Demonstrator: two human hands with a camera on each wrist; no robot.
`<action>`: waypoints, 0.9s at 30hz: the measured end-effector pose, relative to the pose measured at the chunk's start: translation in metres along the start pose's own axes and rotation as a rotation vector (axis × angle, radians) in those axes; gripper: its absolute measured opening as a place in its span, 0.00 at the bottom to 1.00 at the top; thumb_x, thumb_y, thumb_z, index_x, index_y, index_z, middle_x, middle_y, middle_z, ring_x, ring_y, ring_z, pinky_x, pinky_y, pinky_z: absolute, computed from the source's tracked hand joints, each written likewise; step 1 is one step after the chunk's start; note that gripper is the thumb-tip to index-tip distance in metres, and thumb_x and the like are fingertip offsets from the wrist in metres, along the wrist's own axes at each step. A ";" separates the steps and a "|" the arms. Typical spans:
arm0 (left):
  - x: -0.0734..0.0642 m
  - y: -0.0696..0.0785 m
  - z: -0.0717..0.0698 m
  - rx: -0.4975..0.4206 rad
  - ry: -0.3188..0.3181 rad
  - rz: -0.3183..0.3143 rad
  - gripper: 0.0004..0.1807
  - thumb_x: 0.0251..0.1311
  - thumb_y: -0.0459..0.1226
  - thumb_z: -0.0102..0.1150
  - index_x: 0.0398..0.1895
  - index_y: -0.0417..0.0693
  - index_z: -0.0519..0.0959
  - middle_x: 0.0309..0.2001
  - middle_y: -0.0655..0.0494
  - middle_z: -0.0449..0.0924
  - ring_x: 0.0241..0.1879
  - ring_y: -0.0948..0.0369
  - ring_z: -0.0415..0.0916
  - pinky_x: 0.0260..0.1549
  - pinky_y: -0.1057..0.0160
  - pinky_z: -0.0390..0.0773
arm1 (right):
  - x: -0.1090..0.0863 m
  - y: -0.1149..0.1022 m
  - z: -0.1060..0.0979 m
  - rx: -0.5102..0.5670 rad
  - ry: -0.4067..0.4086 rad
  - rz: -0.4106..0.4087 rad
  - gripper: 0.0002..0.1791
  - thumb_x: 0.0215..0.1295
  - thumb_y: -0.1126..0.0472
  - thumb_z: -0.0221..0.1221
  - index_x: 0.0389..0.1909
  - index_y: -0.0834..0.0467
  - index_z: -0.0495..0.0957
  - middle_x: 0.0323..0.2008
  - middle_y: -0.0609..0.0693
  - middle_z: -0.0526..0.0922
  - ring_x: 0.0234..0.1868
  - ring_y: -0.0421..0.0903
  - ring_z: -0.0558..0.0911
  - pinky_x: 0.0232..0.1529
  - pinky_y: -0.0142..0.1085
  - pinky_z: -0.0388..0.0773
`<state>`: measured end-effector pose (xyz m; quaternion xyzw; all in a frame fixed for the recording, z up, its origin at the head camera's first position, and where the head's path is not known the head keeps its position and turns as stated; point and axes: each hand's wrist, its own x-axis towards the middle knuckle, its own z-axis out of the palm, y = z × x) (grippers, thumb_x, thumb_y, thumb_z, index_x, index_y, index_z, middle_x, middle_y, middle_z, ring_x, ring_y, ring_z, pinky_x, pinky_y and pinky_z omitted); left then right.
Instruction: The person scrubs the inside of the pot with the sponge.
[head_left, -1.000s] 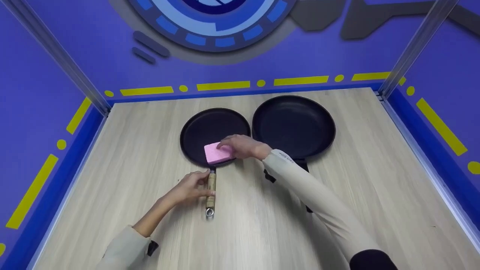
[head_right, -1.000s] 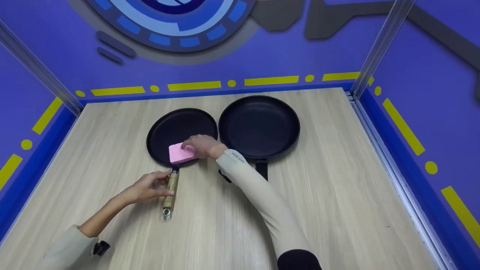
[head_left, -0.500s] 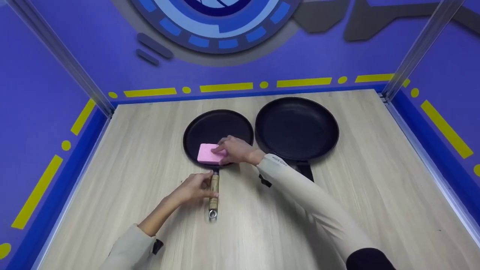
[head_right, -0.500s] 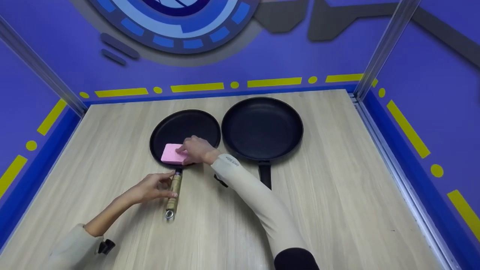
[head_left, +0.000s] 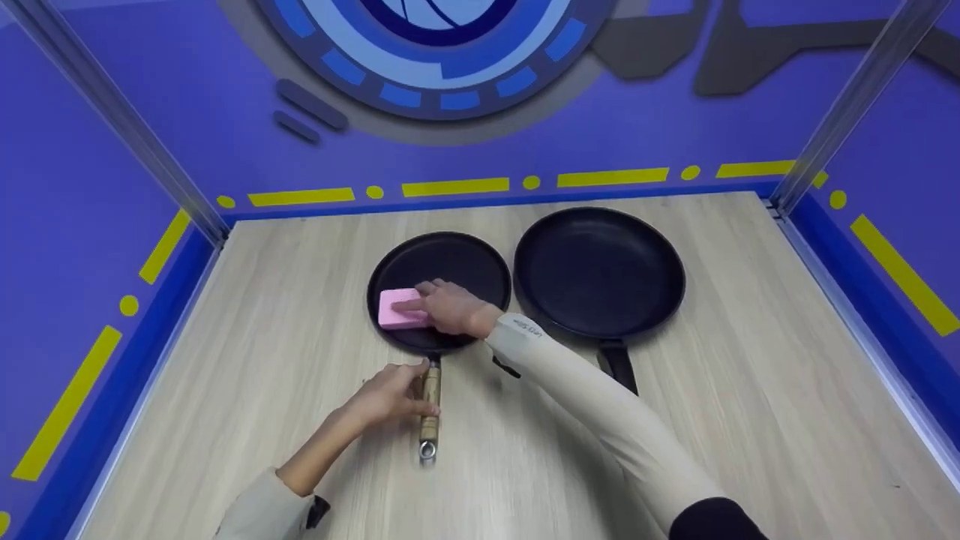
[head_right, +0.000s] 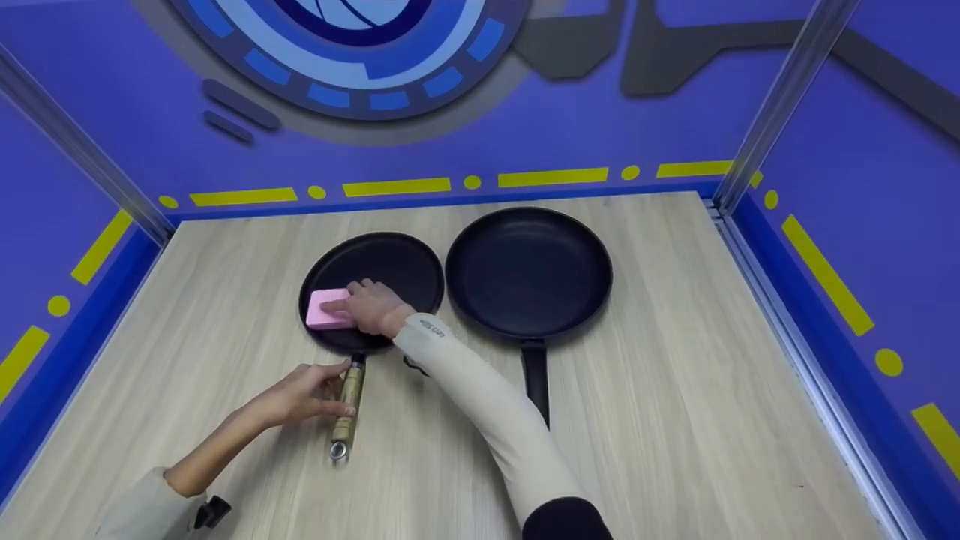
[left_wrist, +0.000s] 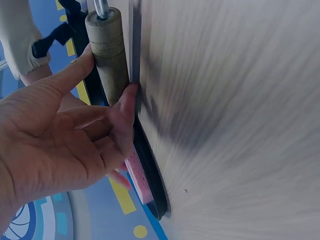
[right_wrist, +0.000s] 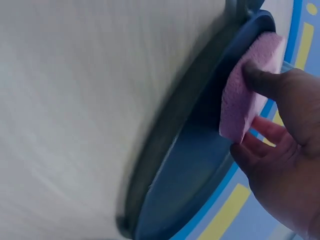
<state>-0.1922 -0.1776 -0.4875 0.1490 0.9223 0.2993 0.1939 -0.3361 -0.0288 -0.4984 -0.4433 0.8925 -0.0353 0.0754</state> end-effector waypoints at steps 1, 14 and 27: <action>-0.001 0.001 0.000 0.012 0.004 -0.013 0.38 0.53 0.41 0.78 0.64 0.34 0.75 0.31 0.51 0.79 0.29 0.60 0.68 0.28 0.60 0.69 | 0.003 -0.001 0.000 -0.026 0.004 0.001 0.32 0.76 0.62 0.55 0.76 0.37 0.64 0.70 0.59 0.71 0.69 0.58 0.72 0.72 0.48 0.69; -0.002 0.002 0.001 -0.009 -0.004 0.005 0.41 0.54 0.40 0.77 0.67 0.28 0.71 0.30 0.51 0.78 0.26 0.60 0.67 0.26 0.61 0.69 | 0.038 0.007 0.007 -0.106 0.050 0.105 0.31 0.80 0.59 0.48 0.78 0.33 0.59 0.76 0.61 0.63 0.76 0.59 0.65 0.77 0.48 0.63; 0.001 0.002 -0.004 -0.004 -0.051 0.014 0.22 0.57 0.38 0.75 0.49 0.36 0.78 0.27 0.58 0.72 0.23 0.63 0.67 0.23 0.66 0.66 | 0.045 0.036 0.011 -0.096 0.145 0.395 0.27 0.79 0.47 0.51 0.76 0.35 0.64 0.61 0.62 0.74 0.62 0.59 0.73 0.64 0.48 0.73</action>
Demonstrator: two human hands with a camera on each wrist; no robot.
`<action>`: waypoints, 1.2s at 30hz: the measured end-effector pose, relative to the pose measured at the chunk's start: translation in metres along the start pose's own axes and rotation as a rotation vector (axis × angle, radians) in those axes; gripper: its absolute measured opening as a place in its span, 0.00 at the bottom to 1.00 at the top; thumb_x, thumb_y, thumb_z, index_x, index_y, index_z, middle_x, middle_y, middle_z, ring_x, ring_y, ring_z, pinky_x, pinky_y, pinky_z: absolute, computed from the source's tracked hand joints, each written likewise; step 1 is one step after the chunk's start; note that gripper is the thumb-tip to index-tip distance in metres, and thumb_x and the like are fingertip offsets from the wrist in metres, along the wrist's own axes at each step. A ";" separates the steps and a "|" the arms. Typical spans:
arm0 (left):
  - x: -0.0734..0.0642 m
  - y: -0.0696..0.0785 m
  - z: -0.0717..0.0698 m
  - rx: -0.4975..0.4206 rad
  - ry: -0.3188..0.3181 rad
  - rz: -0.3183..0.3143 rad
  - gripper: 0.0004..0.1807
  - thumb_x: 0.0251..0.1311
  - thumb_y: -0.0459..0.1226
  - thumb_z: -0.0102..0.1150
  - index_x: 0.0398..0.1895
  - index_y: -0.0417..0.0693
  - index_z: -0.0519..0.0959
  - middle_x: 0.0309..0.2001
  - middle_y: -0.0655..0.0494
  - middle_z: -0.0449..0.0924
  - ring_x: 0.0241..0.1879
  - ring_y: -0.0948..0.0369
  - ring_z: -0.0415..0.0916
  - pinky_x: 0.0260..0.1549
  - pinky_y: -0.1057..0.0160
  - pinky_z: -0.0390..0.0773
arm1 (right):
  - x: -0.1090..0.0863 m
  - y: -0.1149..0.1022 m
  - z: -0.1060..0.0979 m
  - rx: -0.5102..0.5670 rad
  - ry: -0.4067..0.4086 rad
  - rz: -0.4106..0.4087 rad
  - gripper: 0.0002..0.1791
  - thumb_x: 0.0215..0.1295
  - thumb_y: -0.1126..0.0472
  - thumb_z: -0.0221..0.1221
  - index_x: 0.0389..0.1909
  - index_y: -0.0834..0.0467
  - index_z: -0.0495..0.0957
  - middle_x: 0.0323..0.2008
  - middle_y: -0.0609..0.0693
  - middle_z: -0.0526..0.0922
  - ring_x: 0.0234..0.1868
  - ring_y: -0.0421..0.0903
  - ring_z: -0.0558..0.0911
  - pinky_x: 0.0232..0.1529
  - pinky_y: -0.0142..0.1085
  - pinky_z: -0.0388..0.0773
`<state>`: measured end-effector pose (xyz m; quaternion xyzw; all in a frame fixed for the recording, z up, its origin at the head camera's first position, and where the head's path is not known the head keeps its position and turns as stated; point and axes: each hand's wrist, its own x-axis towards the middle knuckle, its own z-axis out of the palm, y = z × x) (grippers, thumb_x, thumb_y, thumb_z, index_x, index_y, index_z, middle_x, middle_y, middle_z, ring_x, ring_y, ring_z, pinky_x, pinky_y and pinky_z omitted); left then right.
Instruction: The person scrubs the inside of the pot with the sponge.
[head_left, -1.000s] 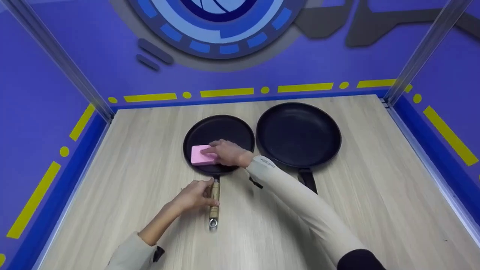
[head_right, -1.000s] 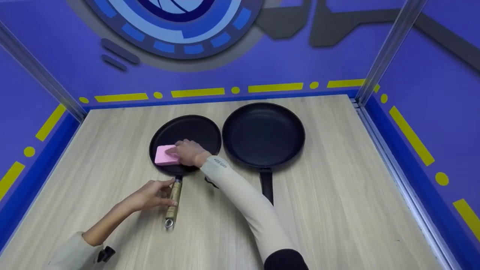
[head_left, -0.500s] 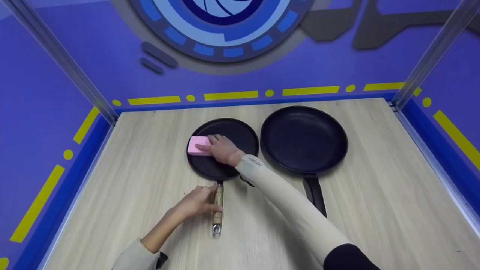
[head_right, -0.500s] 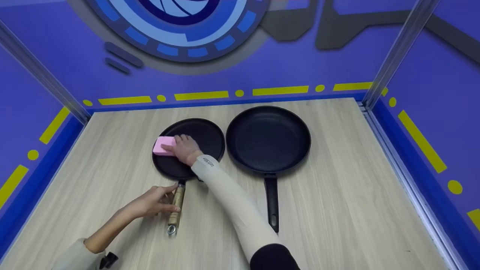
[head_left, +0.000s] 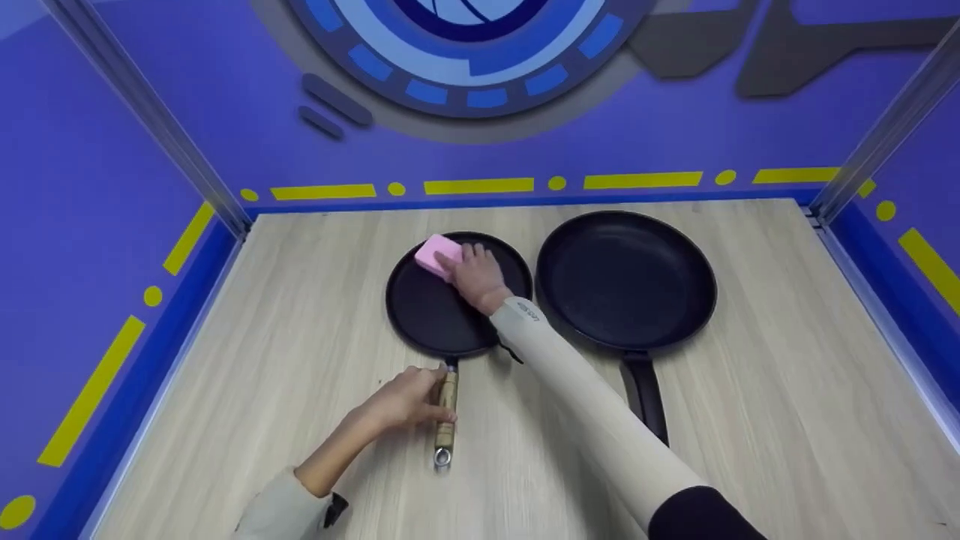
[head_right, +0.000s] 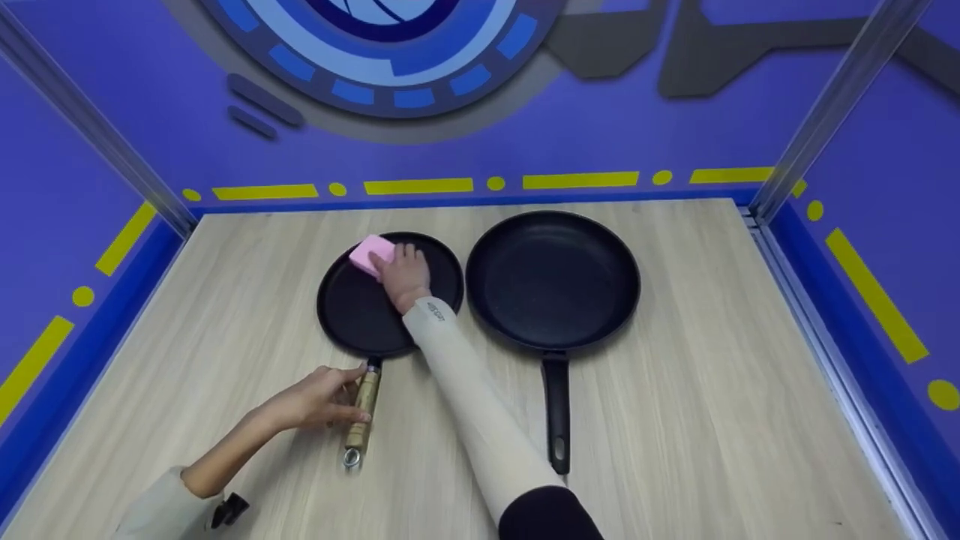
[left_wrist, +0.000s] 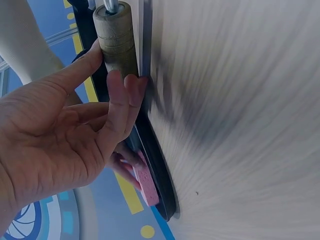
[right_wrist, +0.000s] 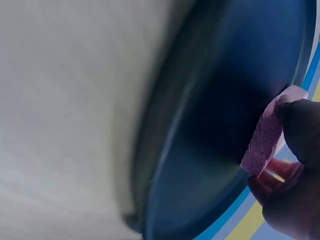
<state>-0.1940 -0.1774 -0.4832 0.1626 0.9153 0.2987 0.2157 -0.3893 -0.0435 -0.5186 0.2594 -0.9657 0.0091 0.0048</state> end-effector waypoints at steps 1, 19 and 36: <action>0.000 0.002 0.000 0.007 -0.003 -0.010 0.23 0.57 0.38 0.75 0.50 0.35 0.78 0.26 0.58 0.71 0.23 0.62 0.66 0.23 0.66 0.65 | -0.001 0.005 0.000 -0.009 0.008 0.023 0.27 0.78 0.45 0.51 0.76 0.35 0.64 0.60 0.62 0.74 0.61 0.59 0.73 0.64 0.48 0.73; -0.004 0.015 -0.005 0.173 -0.006 -0.119 0.23 0.53 0.43 0.78 0.45 0.39 0.80 0.24 0.57 0.65 0.24 0.59 0.61 0.23 0.60 0.60 | -0.015 0.028 -0.016 -0.053 -0.078 0.209 0.41 0.67 0.33 0.59 0.77 0.40 0.61 0.59 0.63 0.75 0.60 0.59 0.75 0.63 0.48 0.67; 0.000 0.016 -0.005 0.153 -0.005 -0.106 0.21 0.53 0.42 0.78 0.43 0.40 0.80 0.25 0.58 0.65 0.25 0.59 0.61 0.24 0.60 0.60 | -0.031 0.046 -0.040 -0.166 -0.207 0.197 0.36 0.60 0.35 0.67 0.61 0.56 0.80 0.59 0.60 0.80 0.62 0.55 0.79 0.75 0.52 0.61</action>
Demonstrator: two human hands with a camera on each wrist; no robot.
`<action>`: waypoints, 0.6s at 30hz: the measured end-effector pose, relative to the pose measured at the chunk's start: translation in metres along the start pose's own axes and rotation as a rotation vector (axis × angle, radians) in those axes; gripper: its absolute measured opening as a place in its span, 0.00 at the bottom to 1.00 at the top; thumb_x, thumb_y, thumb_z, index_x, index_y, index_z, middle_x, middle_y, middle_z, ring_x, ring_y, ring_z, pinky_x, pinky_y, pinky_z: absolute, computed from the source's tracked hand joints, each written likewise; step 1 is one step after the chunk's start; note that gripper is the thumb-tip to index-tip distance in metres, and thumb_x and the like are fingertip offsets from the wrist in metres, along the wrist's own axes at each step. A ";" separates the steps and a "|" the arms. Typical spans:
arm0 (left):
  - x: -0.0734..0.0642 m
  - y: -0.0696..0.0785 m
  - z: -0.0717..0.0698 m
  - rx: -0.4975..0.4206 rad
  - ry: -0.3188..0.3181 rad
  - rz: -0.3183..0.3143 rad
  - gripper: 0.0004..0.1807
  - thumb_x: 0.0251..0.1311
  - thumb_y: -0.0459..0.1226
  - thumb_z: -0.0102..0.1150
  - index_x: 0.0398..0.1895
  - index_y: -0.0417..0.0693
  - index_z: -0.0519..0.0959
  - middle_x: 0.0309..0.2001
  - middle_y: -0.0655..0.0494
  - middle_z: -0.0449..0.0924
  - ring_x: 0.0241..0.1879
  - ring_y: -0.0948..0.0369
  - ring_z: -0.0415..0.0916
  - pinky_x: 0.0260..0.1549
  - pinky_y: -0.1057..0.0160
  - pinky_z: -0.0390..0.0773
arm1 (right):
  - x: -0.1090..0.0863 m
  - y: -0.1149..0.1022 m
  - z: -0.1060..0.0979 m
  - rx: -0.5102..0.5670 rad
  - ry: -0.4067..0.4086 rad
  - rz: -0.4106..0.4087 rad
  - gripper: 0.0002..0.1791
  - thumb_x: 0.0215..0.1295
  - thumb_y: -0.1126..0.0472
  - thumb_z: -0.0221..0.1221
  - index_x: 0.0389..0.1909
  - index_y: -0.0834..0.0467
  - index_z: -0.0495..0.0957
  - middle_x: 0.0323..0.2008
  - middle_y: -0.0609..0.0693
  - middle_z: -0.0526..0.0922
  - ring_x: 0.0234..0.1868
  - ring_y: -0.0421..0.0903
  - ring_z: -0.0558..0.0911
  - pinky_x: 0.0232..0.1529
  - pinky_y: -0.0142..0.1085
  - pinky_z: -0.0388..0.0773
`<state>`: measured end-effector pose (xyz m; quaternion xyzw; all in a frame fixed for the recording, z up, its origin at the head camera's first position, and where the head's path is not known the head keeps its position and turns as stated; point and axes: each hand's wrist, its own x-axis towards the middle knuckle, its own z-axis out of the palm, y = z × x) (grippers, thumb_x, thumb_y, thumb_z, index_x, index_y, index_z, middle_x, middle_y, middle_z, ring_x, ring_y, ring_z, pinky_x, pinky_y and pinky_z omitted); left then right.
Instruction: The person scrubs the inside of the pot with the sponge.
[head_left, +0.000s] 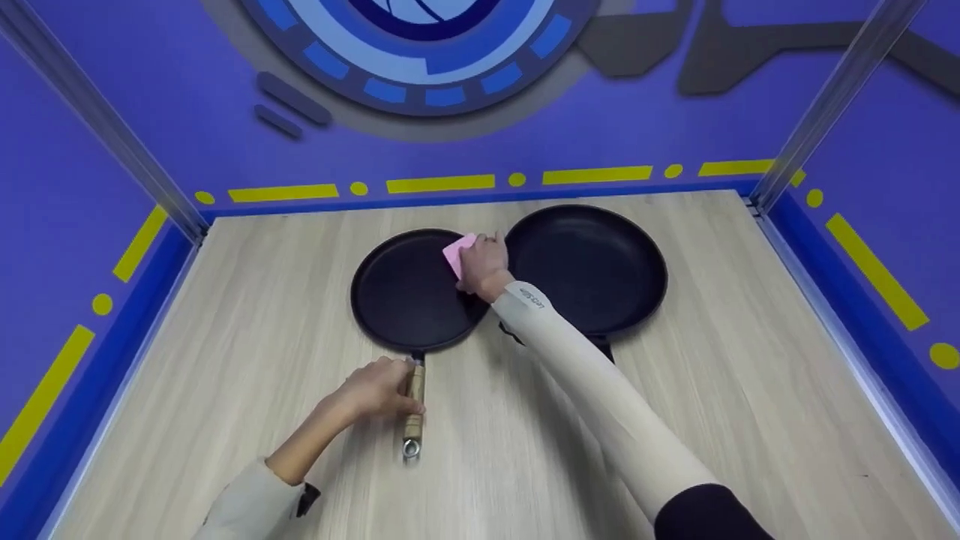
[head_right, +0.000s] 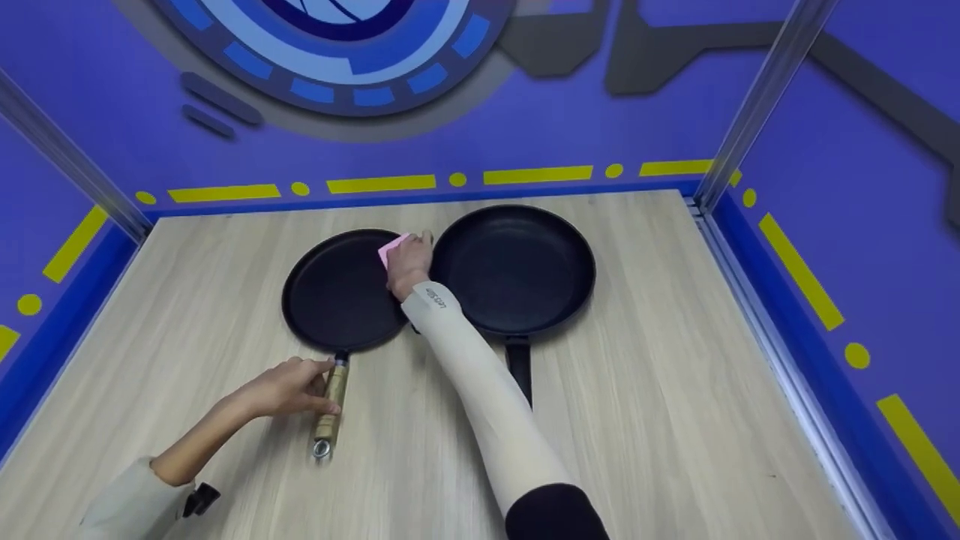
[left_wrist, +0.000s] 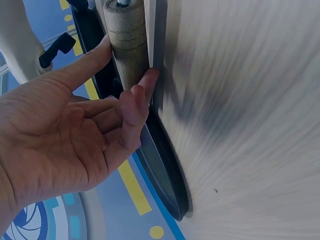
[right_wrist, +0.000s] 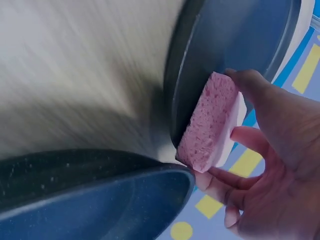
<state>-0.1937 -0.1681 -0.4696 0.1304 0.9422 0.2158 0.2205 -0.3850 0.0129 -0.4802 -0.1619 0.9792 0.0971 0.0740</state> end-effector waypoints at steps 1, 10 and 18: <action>0.000 0.000 0.001 -0.005 -0.001 -0.003 0.23 0.53 0.42 0.78 0.46 0.39 0.80 0.26 0.57 0.65 0.25 0.59 0.61 0.24 0.60 0.60 | -0.001 0.001 0.000 -0.009 0.001 -0.007 0.36 0.60 0.35 0.67 0.60 0.57 0.81 0.59 0.60 0.81 0.62 0.55 0.80 0.75 0.52 0.60; 0.001 -0.001 0.002 -0.018 -0.006 -0.002 0.21 0.53 0.42 0.78 0.42 0.41 0.79 0.27 0.56 0.67 0.26 0.59 0.63 0.25 0.60 0.62 | -0.007 0.007 0.007 -0.060 0.067 -0.083 0.36 0.60 0.34 0.66 0.58 0.57 0.82 0.57 0.60 0.83 0.61 0.57 0.79 0.73 0.54 0.63; 0.000 -0.002 0.001 -0.016 -0.002 0.014 0.21 0.54 0.42 0.77 0.44 0.40 0.80 0.27 0.56 0.69 0.26 0.59 0.64 0.25 0.61 0.63 | -0.023 0.010 0.012 -0.059 0.104 -0.183 0.36 0.62 0.29 0.61 0.52 0.55 0.84 0.53 0.57 0.87 0.58 0.58 0.79 0.68 0.53 0.66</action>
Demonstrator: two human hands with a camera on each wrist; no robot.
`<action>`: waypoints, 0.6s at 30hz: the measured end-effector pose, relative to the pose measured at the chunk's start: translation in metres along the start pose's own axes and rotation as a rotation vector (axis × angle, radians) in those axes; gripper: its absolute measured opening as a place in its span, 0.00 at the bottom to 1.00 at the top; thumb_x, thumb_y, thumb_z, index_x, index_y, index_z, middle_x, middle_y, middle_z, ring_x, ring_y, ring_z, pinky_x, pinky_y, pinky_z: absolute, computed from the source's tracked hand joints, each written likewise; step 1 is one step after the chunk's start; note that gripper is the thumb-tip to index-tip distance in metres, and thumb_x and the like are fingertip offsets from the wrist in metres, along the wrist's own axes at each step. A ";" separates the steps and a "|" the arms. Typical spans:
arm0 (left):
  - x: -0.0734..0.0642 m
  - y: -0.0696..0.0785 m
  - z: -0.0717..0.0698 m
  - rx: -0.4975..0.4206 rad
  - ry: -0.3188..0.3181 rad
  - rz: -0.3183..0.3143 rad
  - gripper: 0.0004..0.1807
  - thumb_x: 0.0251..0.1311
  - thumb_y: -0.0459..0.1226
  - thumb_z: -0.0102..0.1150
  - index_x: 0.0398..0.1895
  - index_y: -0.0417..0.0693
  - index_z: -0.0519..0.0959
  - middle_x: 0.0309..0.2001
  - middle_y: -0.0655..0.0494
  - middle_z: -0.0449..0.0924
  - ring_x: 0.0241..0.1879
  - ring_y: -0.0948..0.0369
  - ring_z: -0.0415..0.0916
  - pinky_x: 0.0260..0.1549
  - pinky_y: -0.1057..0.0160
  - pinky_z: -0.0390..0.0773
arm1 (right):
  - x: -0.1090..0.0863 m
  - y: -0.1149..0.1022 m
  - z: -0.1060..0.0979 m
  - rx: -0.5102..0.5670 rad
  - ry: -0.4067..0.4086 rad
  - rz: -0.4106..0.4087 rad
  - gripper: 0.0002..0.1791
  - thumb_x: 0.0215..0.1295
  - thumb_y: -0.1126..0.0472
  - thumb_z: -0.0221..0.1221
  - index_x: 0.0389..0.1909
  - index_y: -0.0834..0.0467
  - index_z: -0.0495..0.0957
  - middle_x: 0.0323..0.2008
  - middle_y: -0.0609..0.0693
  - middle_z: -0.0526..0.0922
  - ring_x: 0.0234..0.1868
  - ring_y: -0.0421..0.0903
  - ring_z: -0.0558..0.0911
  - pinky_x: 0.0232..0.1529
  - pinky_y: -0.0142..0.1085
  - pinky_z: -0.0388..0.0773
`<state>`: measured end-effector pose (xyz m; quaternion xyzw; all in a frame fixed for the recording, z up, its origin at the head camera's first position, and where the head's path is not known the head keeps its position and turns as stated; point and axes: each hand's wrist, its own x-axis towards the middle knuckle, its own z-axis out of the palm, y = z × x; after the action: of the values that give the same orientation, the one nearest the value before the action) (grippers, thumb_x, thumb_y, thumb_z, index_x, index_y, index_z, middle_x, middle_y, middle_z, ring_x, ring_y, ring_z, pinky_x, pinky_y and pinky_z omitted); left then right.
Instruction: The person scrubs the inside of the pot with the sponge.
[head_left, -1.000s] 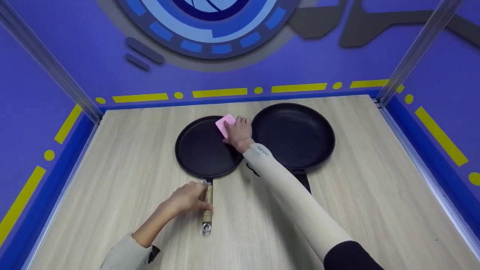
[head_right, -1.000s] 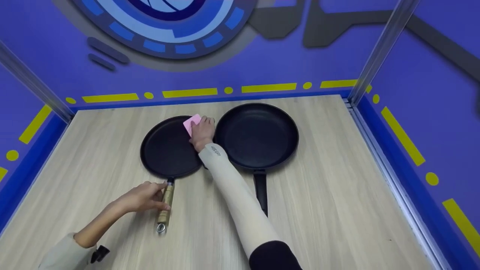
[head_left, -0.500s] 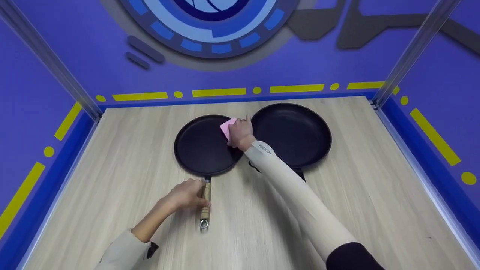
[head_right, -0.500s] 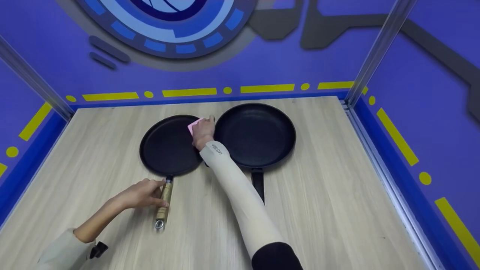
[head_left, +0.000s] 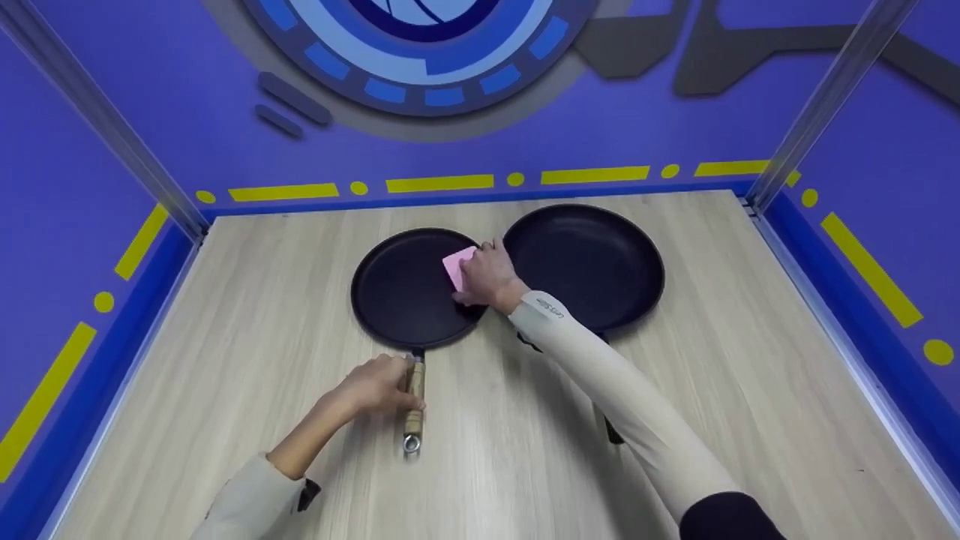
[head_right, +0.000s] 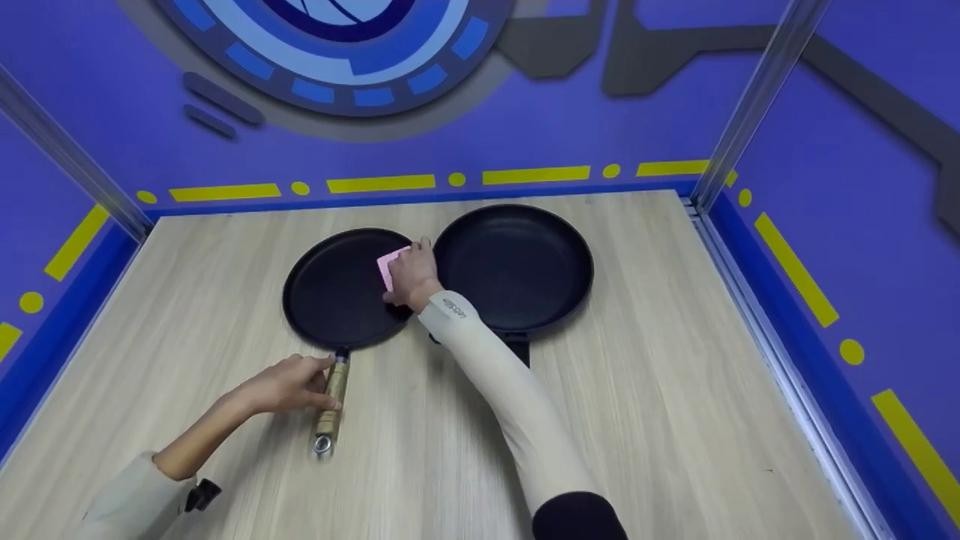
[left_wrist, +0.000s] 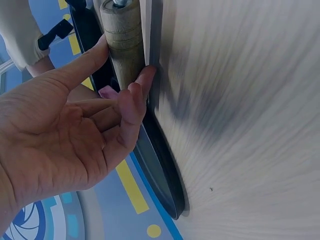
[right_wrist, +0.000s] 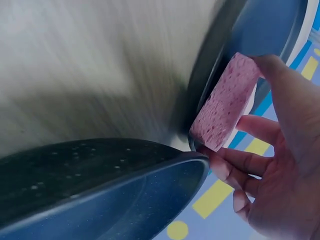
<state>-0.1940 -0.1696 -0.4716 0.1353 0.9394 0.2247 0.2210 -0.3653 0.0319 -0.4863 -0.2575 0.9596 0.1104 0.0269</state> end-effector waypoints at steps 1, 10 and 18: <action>0.000 0.000 0.000 0.001 0.000 0.000 0.23 0.54 0.42 0.77 0.47 0.38 0.80 0.27 0.57 0.69 0.27 0.59 0.64 0.25 0.61 0.63 | -0.003 0.000 0.000 0.013 0.004 -0.017 0.35 0.62 0.28 0.60 0.50 0.55 0.85 0.52 0.57 0.87 0.58 0.58 0.80 0.68 0.54 0.66; 0.001 0.001 0.000 0.012 -0.017 -0.005 0.25 0.56 0.43 0.76 0.51 0.38 0.78 0.26 0.57 0.67 0.25 0.59 0.63 0.24 0.60 0.61 | -0.024 -0.009 -0.001 0.041 0.061 -0.176 0.32 0.64 0.28 0.58 0.36 0.54 0.84 0.40 0.56 0.90 0.50 0.59 0.85 0.63 0.56 0.72; -0.003 -0.001 0.003 -0.024 -0.051 0.052 0.36 0.62 0.40 0.70 0.65 0.25 0.69 0.26 0.57 0.65 0.25 0.59 0.64 0.25 0.61 0.64 | -0.039 -0.028 0.001 0.066 0.151 -0.311 0.30 0.64 0.29 0.59 0.34 0.54 0.81 0.32 0.57 0.87 0.39 0.59 0.85 0.46 0.52 0.78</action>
<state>-0.1904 -0.1706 -0.4740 0.1627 0.9268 0.2380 0.2408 -0.3178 0.0274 -0.4883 -0.4093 0.9106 0.0538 -0.0200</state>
